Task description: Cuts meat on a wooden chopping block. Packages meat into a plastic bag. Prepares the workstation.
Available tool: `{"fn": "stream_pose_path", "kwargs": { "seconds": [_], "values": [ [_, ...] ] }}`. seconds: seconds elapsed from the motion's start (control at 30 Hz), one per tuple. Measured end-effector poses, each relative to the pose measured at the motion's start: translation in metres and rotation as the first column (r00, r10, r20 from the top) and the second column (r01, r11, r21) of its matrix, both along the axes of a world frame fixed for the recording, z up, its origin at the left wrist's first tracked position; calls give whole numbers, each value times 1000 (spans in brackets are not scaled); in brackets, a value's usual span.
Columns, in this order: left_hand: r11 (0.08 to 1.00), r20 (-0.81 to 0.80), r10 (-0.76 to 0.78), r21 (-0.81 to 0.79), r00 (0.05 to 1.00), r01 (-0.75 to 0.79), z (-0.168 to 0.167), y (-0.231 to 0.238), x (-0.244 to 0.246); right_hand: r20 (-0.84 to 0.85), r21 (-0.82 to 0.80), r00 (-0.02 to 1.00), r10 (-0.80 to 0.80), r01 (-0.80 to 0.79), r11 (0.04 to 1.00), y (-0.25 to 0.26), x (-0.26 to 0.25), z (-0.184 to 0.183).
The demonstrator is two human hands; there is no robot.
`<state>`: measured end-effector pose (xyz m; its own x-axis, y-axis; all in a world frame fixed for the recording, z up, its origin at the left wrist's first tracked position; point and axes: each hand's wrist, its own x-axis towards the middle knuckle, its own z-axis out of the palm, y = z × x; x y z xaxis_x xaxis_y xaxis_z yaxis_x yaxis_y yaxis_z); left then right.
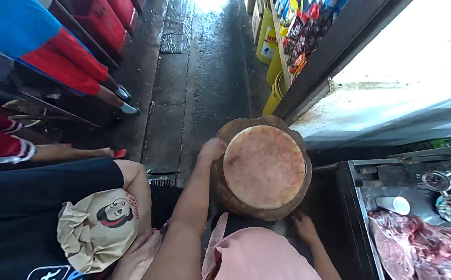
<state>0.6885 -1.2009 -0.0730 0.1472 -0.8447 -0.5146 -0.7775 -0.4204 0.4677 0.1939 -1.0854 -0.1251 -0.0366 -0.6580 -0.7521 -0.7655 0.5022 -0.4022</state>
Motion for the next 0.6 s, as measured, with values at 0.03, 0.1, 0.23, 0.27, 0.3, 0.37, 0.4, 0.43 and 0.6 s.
{"fn": "stream_pose_path", "kwargs": {
  "seconds": [0.03, 0.1, 0.23, 0.27, 0.3, 0.37, 0.4, 0.43, 0.6],
  "values": [
    [1000, -28, 5, -28, 1000, -6, -17, 8, -1, -4, 42, 999, 34, -34, 999, 8, 1, -7],
    [994, -40, 78, -69, 996, -81, -44, 20, -8, -3, 107, 998, 58, -57, 993, 28, -3, -21],
    [975, -9, 200, -99, 980, -200, -47, 31, -17, -24, 193, 1000, 12, -7, 981, 65, -32, -39],
    [973, -23, 205, -107, 978, -206, -46, 32, -16, -41, 194, 999, -4, 12, 981, 75, -44, -42],
    [969, -46, 212, -118, 976, -216, -43, 32, -13, -58, 188, 998, -21, 32, 982, 83, -55, -43],
    [945, -109, 281, -142, 953, -295, -32, 30, -6, -77, 162, 994, -74, 86, 983, 95, -76, -42],
    [925, -134, 331, -153, 934, -349, -26, 30, -3, -79, 141, 990, -116, 126, 982, 98, -82, -39],
    [904, -149, 371, -168, 916, -394, -20, 29, 0, -67, 119, 983, -171, 178, 977, 101, -87, -36],
    [904, -126, 314, -264, 941, -337, -24, 8, 4, -134, 130, 928, -347, 364, 922, 98, -105, -49]
  ]
}}
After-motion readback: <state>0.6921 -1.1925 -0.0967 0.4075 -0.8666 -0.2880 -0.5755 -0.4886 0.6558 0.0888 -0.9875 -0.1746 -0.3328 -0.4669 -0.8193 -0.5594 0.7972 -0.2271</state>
